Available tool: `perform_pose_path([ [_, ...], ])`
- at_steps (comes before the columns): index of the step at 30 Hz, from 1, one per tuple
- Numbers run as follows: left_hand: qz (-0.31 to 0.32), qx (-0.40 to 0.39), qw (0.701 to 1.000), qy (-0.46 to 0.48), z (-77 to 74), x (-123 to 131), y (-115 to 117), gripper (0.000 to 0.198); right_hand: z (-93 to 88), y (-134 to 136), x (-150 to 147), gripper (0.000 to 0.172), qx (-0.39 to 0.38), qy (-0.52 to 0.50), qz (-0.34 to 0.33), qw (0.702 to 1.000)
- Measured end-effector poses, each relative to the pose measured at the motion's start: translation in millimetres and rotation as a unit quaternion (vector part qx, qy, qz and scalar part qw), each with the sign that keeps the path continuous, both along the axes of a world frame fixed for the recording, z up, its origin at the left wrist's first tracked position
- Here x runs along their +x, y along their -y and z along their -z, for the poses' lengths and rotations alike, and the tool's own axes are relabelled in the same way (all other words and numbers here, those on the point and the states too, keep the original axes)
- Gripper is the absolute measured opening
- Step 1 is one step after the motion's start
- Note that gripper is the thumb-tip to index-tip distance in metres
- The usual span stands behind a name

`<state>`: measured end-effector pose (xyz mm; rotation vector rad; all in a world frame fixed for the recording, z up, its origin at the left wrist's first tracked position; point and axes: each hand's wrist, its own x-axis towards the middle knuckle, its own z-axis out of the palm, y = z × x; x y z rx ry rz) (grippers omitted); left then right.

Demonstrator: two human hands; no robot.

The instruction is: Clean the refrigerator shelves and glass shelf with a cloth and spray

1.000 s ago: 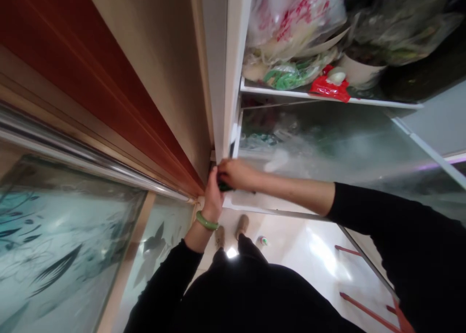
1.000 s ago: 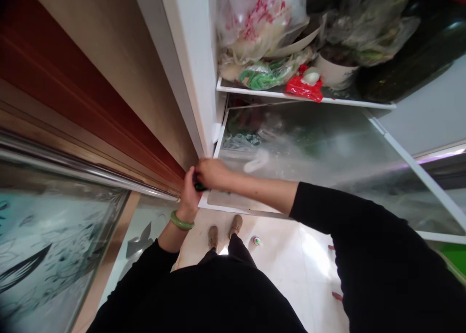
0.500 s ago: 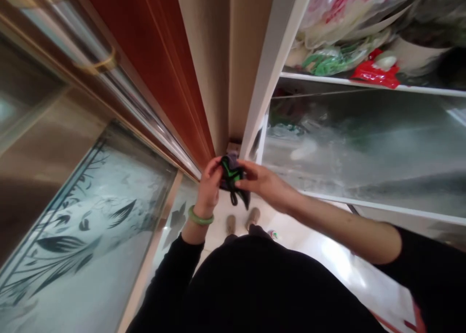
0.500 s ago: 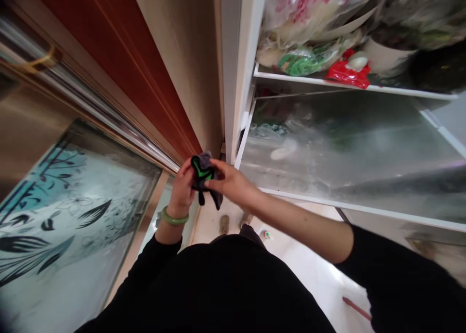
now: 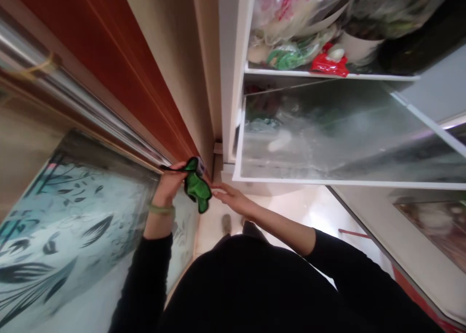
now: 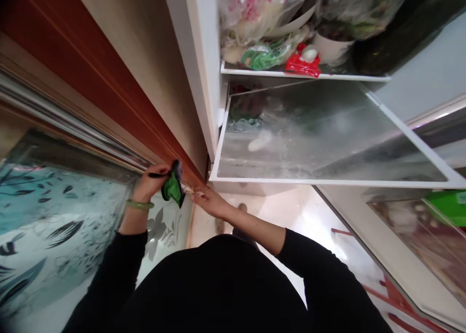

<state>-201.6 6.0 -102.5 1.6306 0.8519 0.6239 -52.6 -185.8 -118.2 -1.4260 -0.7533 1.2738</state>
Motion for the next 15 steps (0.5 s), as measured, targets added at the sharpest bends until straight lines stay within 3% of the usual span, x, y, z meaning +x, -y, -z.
perform_pose_path([
  [4,0.088,-0.005,0.993,-0.084,3.4,10.1,-7.3,0.036,20.6,20.7,15.0,0.047,0.004,0.099,-0.115,0.988],
  [8,0.042,-0.046,0.998,-0.026,-3.8,17.8,-1.5,0.041,16.1,35.6,27.0,0.065,-0.012,0.084,-0.128,0.988],
  [11,0.035,-0.109,0.987,0.111,-34.0,18.5,5.4,0.035,8.4,42.1,36.6,0.077,-0.009,0.044,-0.131,0.99],
  [15,0.063,-0.124,0.952,0.274,-94.9,35.9,28.7,0.016,8.4,57.3,51.0,0.097,-0.005,-0.043,-0.08,0.996],
])
